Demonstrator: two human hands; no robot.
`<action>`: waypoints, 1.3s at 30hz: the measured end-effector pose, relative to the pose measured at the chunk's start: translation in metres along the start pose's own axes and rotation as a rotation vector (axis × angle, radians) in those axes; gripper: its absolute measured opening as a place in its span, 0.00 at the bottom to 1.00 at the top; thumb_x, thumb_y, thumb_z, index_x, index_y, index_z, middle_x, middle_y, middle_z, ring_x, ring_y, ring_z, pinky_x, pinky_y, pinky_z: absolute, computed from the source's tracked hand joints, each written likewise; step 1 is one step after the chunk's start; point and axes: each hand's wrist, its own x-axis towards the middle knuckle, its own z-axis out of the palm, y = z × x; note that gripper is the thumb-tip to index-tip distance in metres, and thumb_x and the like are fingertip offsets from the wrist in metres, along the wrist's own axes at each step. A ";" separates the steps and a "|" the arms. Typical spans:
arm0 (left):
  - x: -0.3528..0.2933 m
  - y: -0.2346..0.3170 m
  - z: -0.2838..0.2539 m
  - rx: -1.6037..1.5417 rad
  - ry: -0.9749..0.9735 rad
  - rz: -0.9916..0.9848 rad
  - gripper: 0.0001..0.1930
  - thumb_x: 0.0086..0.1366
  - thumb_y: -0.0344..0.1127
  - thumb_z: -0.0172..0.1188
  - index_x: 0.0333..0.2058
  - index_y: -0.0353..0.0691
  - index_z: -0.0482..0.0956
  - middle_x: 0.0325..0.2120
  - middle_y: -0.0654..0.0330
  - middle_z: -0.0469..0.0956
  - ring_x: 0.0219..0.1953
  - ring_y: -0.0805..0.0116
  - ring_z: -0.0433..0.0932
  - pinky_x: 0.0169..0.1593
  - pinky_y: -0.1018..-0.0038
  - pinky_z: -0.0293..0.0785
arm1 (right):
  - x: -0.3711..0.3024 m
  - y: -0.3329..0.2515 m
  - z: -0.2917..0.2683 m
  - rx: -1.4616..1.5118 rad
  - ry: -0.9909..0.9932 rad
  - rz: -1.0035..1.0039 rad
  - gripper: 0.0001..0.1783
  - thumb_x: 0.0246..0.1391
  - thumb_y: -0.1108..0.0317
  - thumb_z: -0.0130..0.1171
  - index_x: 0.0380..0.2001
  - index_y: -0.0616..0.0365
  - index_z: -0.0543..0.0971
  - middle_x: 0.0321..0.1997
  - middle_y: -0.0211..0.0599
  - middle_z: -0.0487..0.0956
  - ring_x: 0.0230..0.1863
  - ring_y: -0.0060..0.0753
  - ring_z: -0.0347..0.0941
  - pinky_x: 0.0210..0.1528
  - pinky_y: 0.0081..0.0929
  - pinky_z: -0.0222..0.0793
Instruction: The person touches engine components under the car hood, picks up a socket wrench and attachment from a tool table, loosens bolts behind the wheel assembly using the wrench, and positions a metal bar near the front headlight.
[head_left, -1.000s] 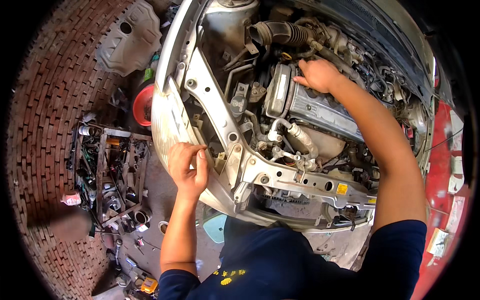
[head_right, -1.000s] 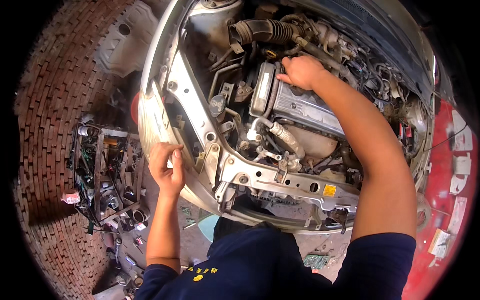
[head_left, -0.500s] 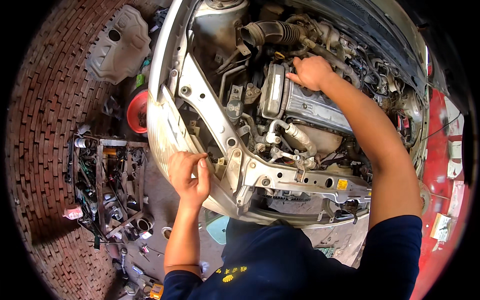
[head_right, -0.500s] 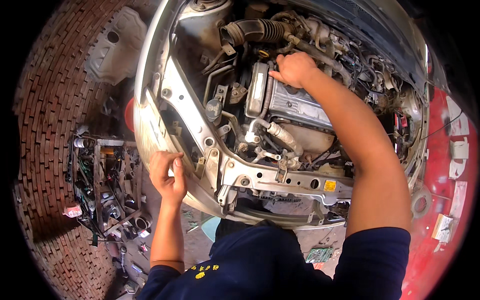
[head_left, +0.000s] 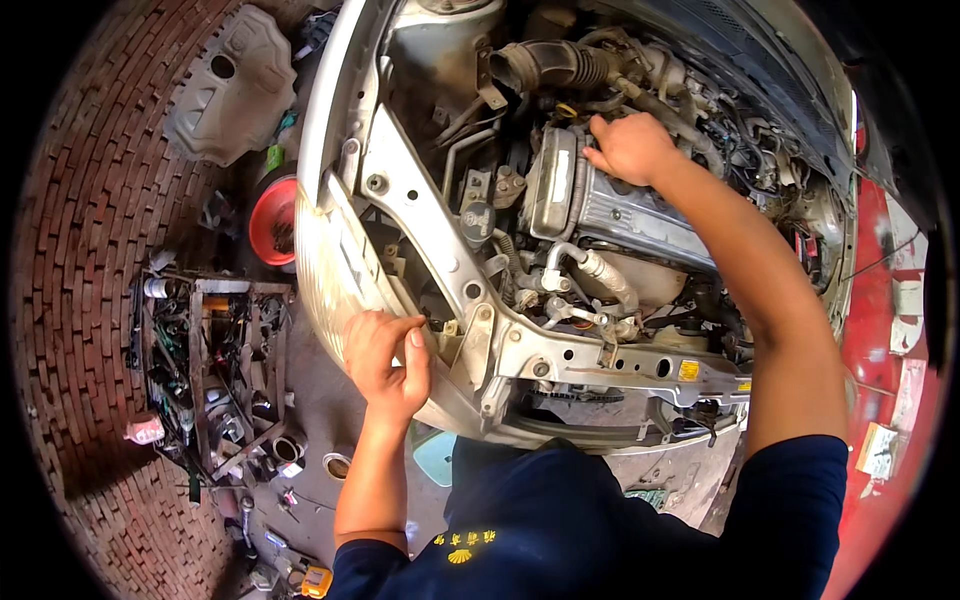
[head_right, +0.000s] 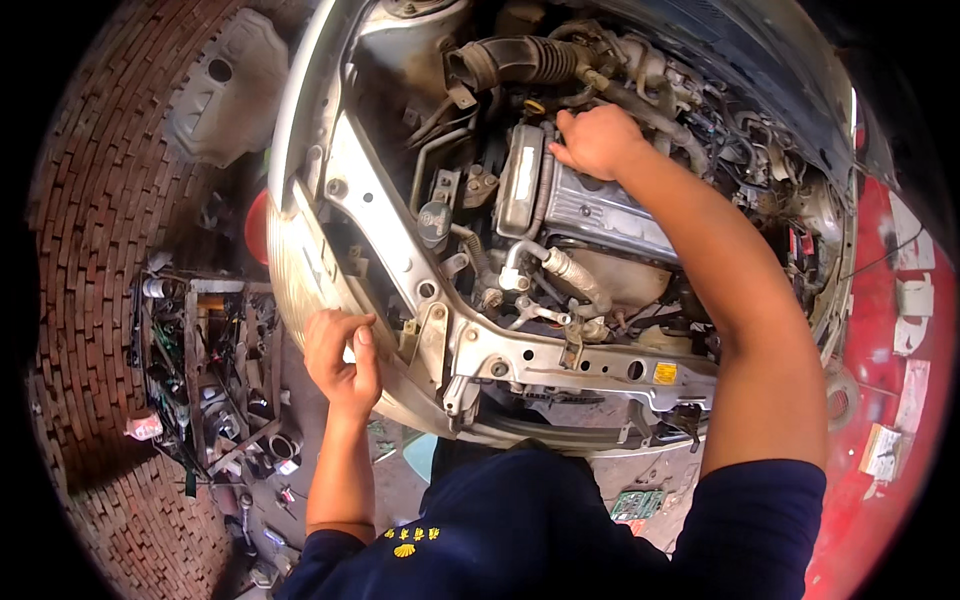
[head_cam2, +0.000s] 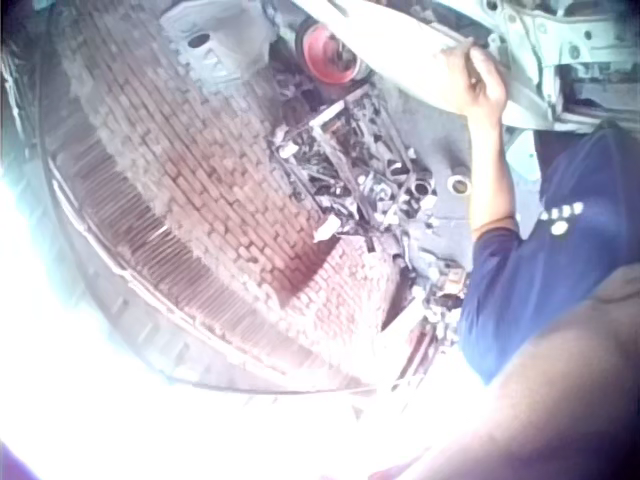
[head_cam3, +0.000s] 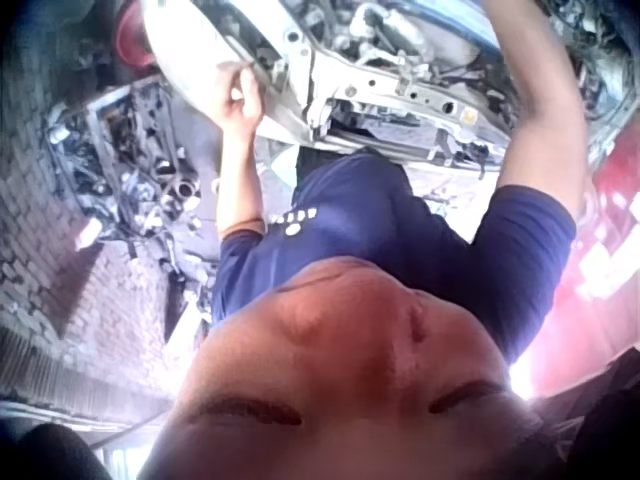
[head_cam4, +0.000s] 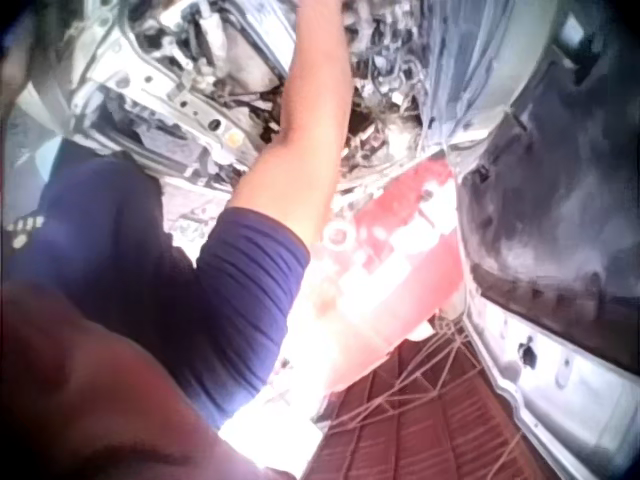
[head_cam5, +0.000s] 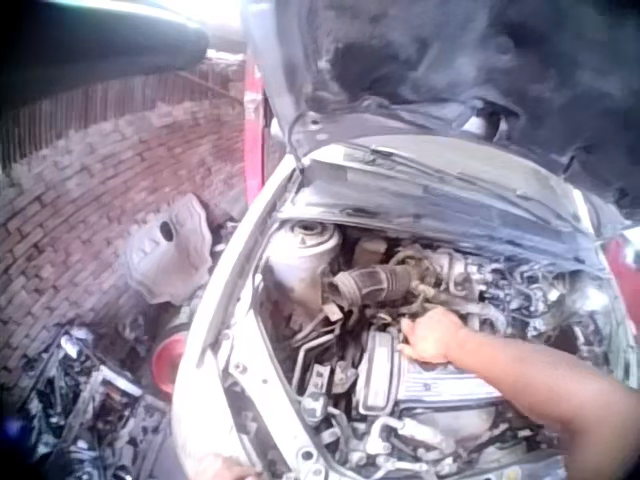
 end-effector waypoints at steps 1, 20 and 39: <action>0.000 -0.001 0.000 -0.003 -0.004 -0.006 0.04 0.59 0.26 0.63 0.33 0.36 0.83 0.25 0.56 0.78 0.28 0.55 0.75 0.41 0.61 0.69 | -0.001 -0.002 -0.002 0.000 -0.010 0.024 0.30 0.70 0.41 0.50 0.44 0.64 0.77 0.29 0.50 0.86 0.36 0.60 0.84 0.41 0.52 0.80; -0.014 0.004 0.001 -0.009 -0.038 0.011 0.05 0.67 0.25 0.60 0.38 0.32 0.83 0.30 0.53 0.78 0.34 0.56 0.76 0.43 0.65 0.71 | -0.194 -0.092 -0.041 0.645 0.402 0.326 0.39 0.65 0.49 0.61 0.74 0.54 0.64 0.58 0.53 0.79 0.58 0.57 0.78 0.59 0.54 0.74; -0.119 0.316 0.223 -0.179 -0.725 0.638 0.26 0.75 0.41 0.57 0.65 0.31 0.72 0.65 0.40 0.69 0.68 0.39 0.68 0.68 0.44 0.64 | -0.723 -0.297 0.217 1.235 0.497 0.935 0.24 0.68 0.55 0.57 0.62 0.53 0.74 0.48 0.43 0.83 0.47 0.52 0.82 0.46 0.47 0.80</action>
